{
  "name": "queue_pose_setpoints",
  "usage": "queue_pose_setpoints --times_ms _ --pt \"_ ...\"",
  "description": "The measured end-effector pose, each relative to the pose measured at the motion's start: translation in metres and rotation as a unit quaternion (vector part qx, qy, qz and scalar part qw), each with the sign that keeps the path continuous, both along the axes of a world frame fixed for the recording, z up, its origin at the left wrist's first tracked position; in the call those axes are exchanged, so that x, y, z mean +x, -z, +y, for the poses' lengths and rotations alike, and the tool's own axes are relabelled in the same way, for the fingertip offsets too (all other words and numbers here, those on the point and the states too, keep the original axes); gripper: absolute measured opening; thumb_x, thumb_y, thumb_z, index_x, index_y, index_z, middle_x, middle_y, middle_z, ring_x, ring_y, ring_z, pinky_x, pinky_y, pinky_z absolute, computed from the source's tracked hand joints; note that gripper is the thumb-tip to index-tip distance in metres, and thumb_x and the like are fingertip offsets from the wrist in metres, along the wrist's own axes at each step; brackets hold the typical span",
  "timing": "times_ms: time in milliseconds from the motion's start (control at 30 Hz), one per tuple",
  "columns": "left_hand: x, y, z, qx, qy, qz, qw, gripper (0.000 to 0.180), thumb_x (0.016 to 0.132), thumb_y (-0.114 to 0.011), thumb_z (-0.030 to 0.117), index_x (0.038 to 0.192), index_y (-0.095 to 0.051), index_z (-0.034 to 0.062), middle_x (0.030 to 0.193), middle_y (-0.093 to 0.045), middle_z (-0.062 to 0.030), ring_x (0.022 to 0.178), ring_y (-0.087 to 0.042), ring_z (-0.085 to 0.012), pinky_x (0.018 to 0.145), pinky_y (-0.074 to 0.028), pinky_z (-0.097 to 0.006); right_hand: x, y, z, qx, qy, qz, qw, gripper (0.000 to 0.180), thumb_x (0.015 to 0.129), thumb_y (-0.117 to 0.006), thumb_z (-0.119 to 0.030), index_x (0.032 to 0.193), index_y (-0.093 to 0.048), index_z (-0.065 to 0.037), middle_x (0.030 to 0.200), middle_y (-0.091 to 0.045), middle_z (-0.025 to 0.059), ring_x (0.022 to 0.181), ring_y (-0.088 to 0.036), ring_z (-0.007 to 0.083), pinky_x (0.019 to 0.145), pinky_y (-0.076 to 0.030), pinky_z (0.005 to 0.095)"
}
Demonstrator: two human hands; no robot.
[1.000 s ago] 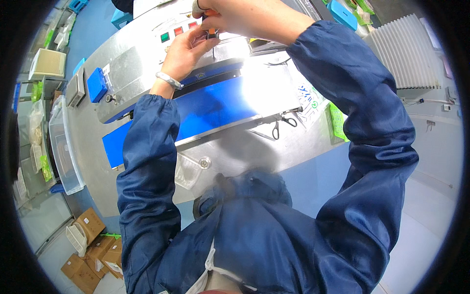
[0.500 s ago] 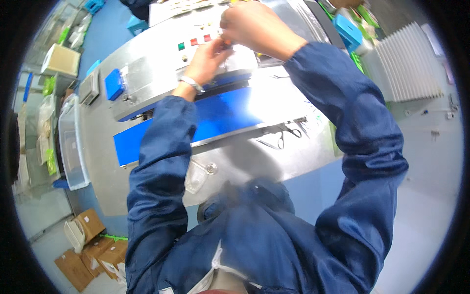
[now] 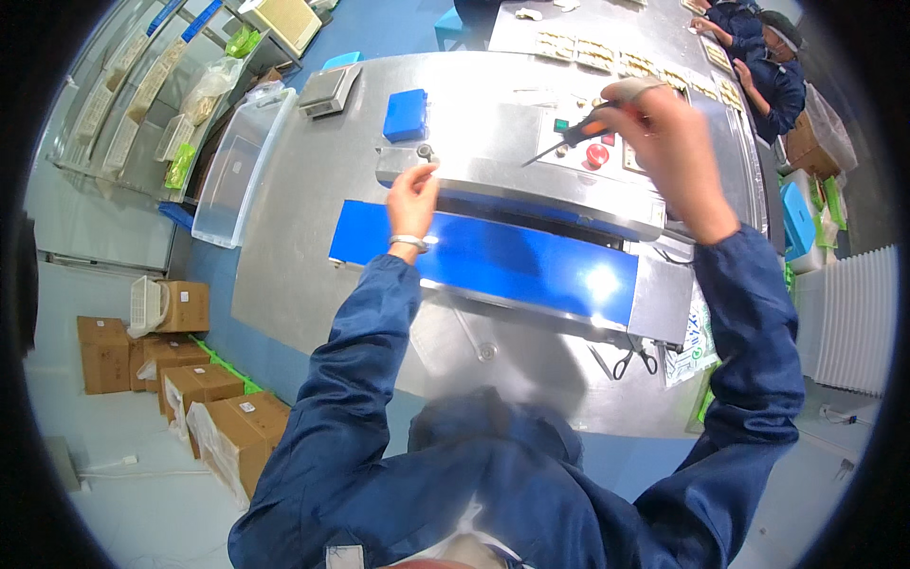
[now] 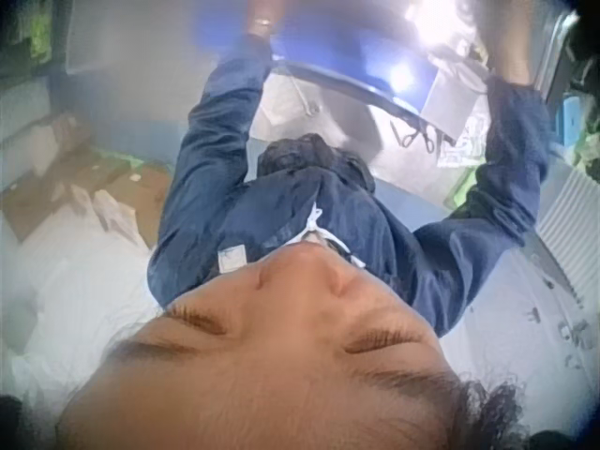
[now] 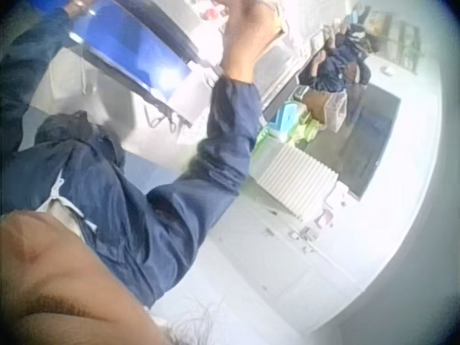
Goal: The person uses a screwdriver to tighten and loosen screws on a stainless steel machine with a blue conveyor belt. They repeatedly adjust the same screw locations and test the belt movement by hand. The person also moves around the machine to access different sides.
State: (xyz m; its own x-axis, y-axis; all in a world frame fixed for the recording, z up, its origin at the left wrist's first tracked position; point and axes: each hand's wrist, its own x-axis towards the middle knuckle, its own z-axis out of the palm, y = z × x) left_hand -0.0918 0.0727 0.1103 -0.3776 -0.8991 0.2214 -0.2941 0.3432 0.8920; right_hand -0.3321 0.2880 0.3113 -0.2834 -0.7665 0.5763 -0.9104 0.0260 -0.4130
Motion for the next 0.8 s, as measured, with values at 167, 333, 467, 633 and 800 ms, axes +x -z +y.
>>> queue_pose_setpoints --times_ms 167,333,467,633,800 --pt "0.021 0.017 -0.052 -0.033 -0.014 -0.069 0.997 0.022 0.082 -0.073 0.015 0.104 -0.077 0.0156 0.089 -0.069 -0.01 0.081 -0.068 -0.0267 0.076 -0.054 -0.039 0.057 0.011 -0.081 0.032 -0.082 0.017 0.996 0.02 0.088 -0.073 -0.014 0.106 -0.07 -0.006 0.095 -0.066 0.0119 0.082 -0.067 0.0299 0.073 -0.054 0.0349" --pt "0.014 0.026 -0.058 -0.054 0.013 -0.05 0.997 0.019 0.084 -0.073 0.014 0.102 -0.077 0.0154 0.089 -0.068 -0.0094 0.079 -0.067 -0.0257 0.073 -0.053 -0.037 0.09 0.018 -0.135 0.05 -0.09 0.051 0.993 0.009 0.085 -0.069 -0.013 0.09 -0.074 -0.008 0.09 -0.063 0.0121 0.087 -0.064 0.0316 0.077 -0.052 0.0392" --pt "0.016 0.029 -0.06 -0.105 0.006 -0.034 0.994 0.016 0.086 -0.074 0.015 0.101 -0.078 0.0142 0.087 -0.069 -0.0076 0.074 -0.067 -0.0212 0.069 -0.053 -0.033 0.106 0.024 -0.16 0.06 -0.099 0.079 0.99 0.009 0.084 -0.067 -0.011 0.089 -0.074 -0.009 0.089 -0.063 0.011 0.087 -0.064 0.0309 0.078 -0.053 0.0392" --pt "0.022 0.028 -0.063 -0.074 0.031 -0.022 0.997 0.014 0.089 -0.071 0.017 0.101 -0.077 0.0132 0.09 -0.068 -0.0078 0.076 -0.067 -0.0221 0.07 -0.053 -0.034 0.117 0.02 -0.175 0.086 -0.117 0.131 0.981 0.011 0.084 -0.068 -0.012 0.091 -0.074 -0.008 0.09 -0.063 0.0099 0.089 -0.063 0.0302 0.08 -0.053 0.0386" --pt "0.024 0.026 -0.065 -0.073 0.043 -0.034 0.996 0.015 0.09 -0.069 0.018 0.102 -0.077 0.0122 0.09 -0.067 -0.0081 0.077 -0.067 -0.0221 0.07 -0.053 -0.034 0.122 0.021 -0.185 0.078 -0.128 0.153 0.977 0.017 0.085 -0.071 -0.008 0.102 -0.071 -0.007 0.087 -0.062 0.0099 0.081 -0.063 0.0278 0.071 -0.052 0.0364"
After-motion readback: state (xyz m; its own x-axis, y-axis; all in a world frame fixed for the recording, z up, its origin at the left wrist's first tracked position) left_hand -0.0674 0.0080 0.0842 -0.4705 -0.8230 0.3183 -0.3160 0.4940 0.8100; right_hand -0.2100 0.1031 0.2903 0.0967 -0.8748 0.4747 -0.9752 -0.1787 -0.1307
